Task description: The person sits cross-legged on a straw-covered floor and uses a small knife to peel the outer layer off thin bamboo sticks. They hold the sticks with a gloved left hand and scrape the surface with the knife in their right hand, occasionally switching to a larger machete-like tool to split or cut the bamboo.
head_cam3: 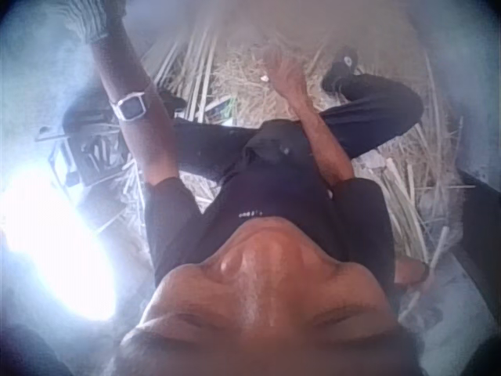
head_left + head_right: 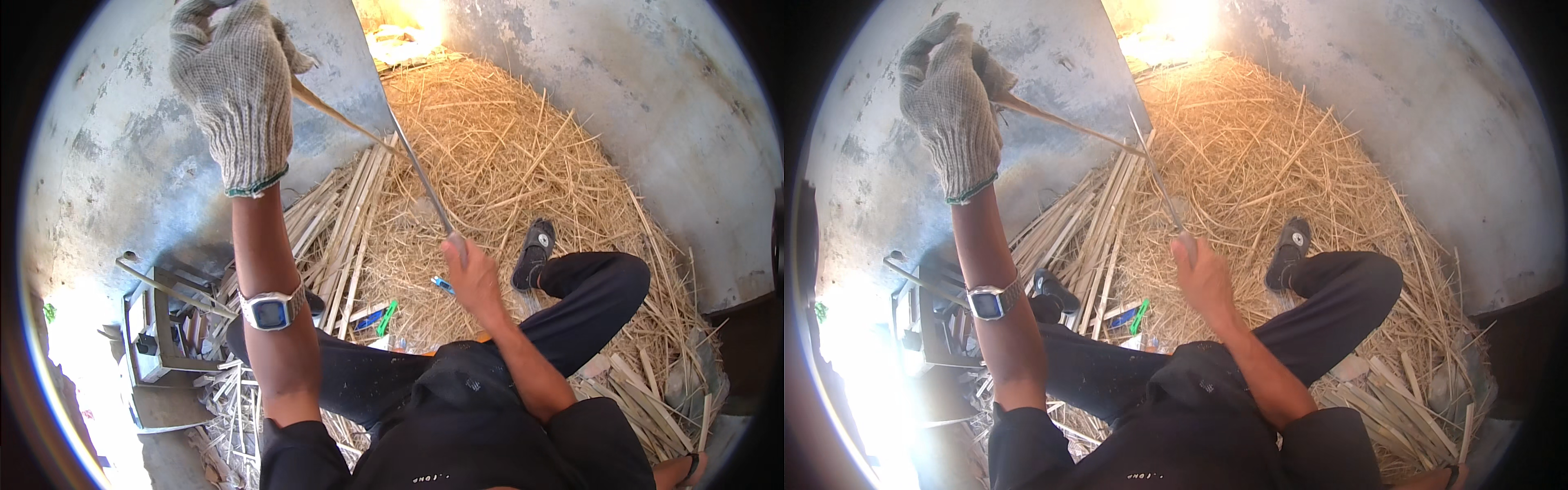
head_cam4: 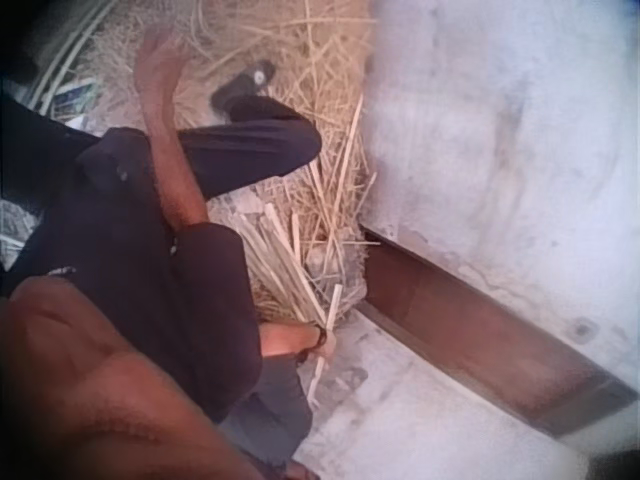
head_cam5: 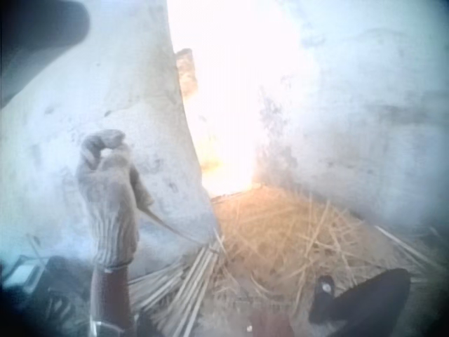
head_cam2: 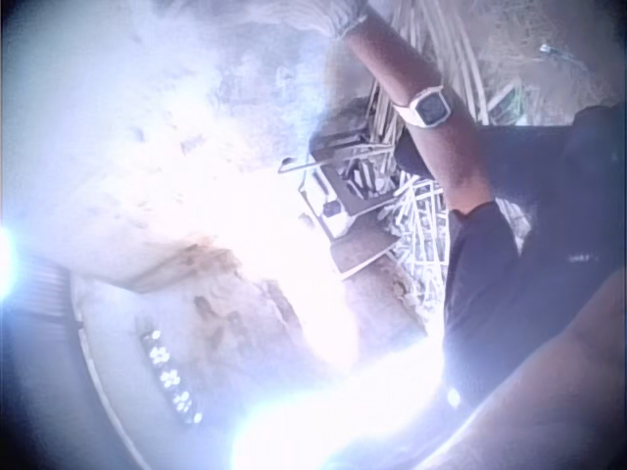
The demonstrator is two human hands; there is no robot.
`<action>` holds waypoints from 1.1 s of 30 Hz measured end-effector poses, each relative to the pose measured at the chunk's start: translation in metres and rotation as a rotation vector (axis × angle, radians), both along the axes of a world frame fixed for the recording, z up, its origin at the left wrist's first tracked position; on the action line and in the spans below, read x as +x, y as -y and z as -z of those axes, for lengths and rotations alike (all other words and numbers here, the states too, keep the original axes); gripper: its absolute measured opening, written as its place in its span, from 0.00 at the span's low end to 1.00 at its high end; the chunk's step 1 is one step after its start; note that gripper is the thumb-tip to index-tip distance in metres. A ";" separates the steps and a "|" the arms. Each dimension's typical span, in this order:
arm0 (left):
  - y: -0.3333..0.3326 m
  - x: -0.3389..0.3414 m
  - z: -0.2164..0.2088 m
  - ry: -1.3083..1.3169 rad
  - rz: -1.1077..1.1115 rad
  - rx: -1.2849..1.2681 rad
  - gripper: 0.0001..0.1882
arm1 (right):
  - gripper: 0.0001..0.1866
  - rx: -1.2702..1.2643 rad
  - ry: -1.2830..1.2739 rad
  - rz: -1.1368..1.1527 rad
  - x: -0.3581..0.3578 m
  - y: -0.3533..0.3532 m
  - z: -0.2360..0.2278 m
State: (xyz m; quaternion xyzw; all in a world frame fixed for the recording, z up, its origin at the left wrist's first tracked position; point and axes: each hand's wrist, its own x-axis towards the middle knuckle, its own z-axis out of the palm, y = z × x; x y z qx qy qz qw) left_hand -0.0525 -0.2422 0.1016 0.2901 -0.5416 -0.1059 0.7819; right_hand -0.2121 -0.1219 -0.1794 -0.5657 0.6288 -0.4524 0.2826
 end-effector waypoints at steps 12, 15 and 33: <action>-0.015 -0.049 0.003 -0.042 0.397 -0.011 0.09 | 0.22 -0.163 -0.326 0.028 -0.014 0.021 0.069; -0.008 -0.041 -0.009 0.081 0.472 -0.108 0.12 | 0.22 0.214 -0.219 -0.058 -0.046 0.014 0.039; 0.036 -0.024 -0.004 0.051 0.486 0.003 0.14 | 0.21 0.271 0.040 0.010 -0.016 -0.010 0.012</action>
